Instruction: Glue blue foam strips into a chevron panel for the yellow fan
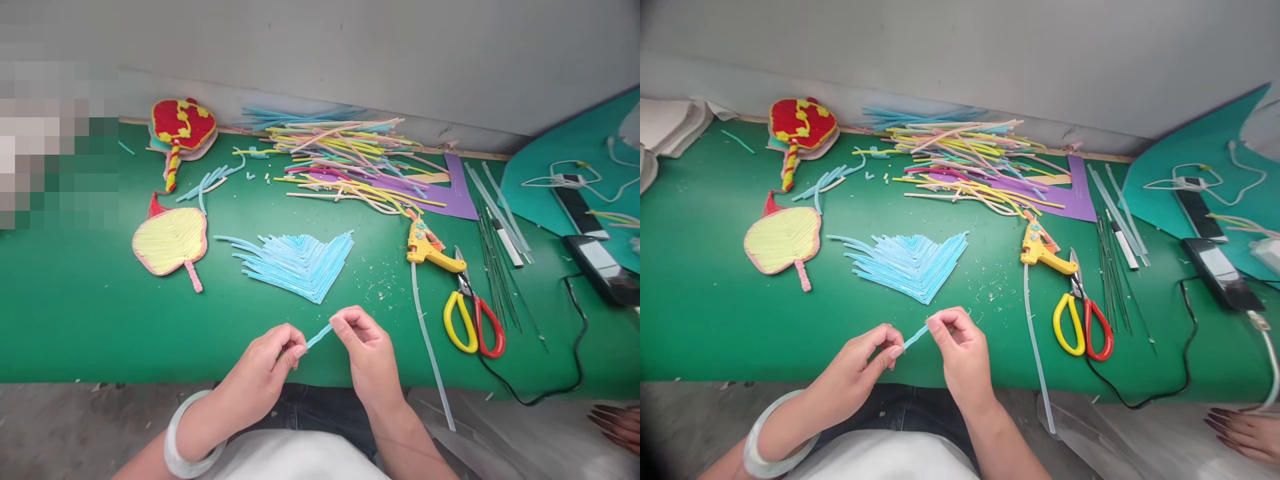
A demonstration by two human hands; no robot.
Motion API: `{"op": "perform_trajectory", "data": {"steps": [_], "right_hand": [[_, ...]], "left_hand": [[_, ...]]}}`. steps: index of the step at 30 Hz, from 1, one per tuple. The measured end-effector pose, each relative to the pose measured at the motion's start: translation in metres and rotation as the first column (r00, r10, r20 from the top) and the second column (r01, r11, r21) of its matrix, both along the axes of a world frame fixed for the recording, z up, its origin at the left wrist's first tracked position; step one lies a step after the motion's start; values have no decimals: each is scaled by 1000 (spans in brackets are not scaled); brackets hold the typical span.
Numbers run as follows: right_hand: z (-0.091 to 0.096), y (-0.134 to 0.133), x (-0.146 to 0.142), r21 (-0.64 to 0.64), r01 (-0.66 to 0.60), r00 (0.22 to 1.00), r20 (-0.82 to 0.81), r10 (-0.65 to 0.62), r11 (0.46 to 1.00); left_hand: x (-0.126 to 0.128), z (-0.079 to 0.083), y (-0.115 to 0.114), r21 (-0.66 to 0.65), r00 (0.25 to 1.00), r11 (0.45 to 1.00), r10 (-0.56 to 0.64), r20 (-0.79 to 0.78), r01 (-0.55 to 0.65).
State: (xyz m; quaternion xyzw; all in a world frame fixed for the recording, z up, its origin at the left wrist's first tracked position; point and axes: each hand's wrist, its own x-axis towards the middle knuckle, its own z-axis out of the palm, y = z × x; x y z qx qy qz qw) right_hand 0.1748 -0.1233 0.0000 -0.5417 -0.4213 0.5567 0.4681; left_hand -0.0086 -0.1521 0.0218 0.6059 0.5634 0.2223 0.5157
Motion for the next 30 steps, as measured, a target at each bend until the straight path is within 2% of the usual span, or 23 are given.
{"op": "perform_trajectory", "data": {"steps": [3, 5, 7, 9, 10, 12, 20, 27, 30], "right_hand": [[0, 5, 12, 6, 171, 985, -29, -170, 985], [2, 7, 16, 11, 171, 985, -17, -171, 985], [6, 5, 14, 11, 2, 1000, 7, -3, 1000], [8, 1, 8, 19, -208, 978, 23, 208, 978], [9, -1, 5, 30, -279, 960, 27, 278, 960], [9, -4, 1, 45, -334, 943, 33, 332, 942], [0, -8, -3, 28, -261, 965, -29, 262, 965], [4, -6, -1, 80, -131, 990, 59, 126, 988], [8, -2, 4, 71, -131, 988, 86, 124, 989]], "left_hand": [[-1, 1, 1, -126, 994, 991, 55, 93, -43], [-1, 2, 2, -193, 978, 977, 120, 169, -87], [0, 5, 4, -239, 958, 965, 166, 234, -108], [2, 7, 6, -256, 944, 961, 174, 279, -102], [3, 8, 6, -257, 941, 962, 171, 293, -95], [5, 10, 7, -262, 938, 962, 156, 308, -74], [4, 8, 8, -209, 965, 978, 66, 255, -11], [1, 8, 8, -275, 968, 958, -4, 251, 75], [0, 6, 7, -293, 964, 952, -10, 265, 90]]}}
